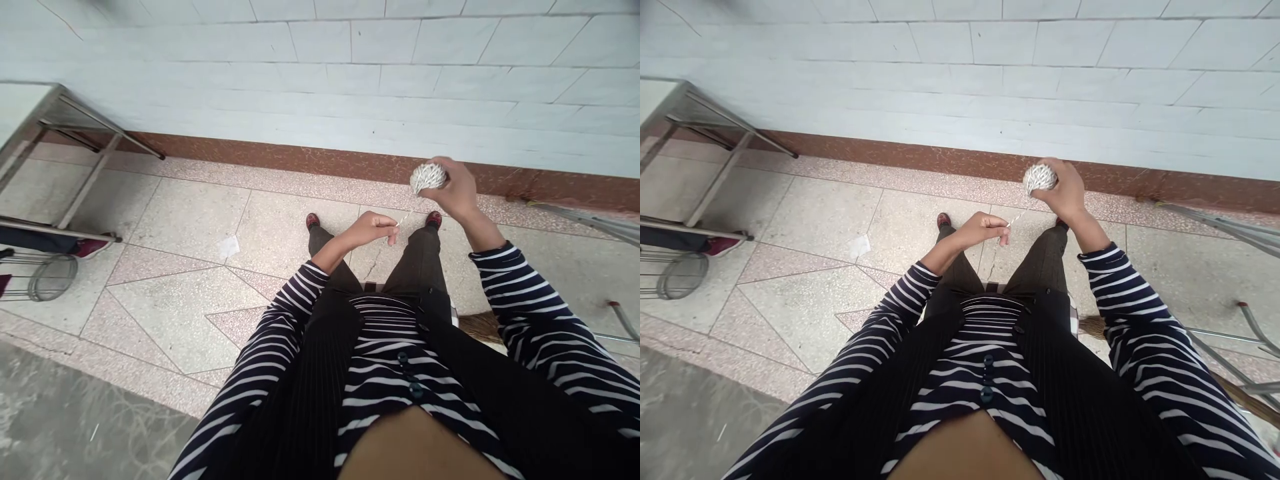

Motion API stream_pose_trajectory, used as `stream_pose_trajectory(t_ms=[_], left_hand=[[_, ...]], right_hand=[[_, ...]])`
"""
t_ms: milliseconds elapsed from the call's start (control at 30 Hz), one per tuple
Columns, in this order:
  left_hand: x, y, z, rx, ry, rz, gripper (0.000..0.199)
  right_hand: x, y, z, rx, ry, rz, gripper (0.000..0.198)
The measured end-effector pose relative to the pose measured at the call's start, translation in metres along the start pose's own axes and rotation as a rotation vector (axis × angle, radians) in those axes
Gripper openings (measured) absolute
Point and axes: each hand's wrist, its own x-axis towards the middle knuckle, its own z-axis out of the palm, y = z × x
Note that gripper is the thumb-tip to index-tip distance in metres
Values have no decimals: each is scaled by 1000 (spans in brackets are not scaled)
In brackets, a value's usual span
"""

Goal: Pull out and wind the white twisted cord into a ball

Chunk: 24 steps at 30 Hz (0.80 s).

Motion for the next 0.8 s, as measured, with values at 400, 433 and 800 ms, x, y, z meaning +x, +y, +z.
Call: stream_pose_trajectory(t_ms=[400,433,800], left_hand=[[3,27,-23,262,155,26,40],[6,26,-25,284,169,30,40],[19,-24,-31,369,192,27,31]], right_hand=[[-58,3,45,236,-405,270,58],[-59,1,44,330,-427,357,61],[-89,-38,18,934,-587,543,69]])
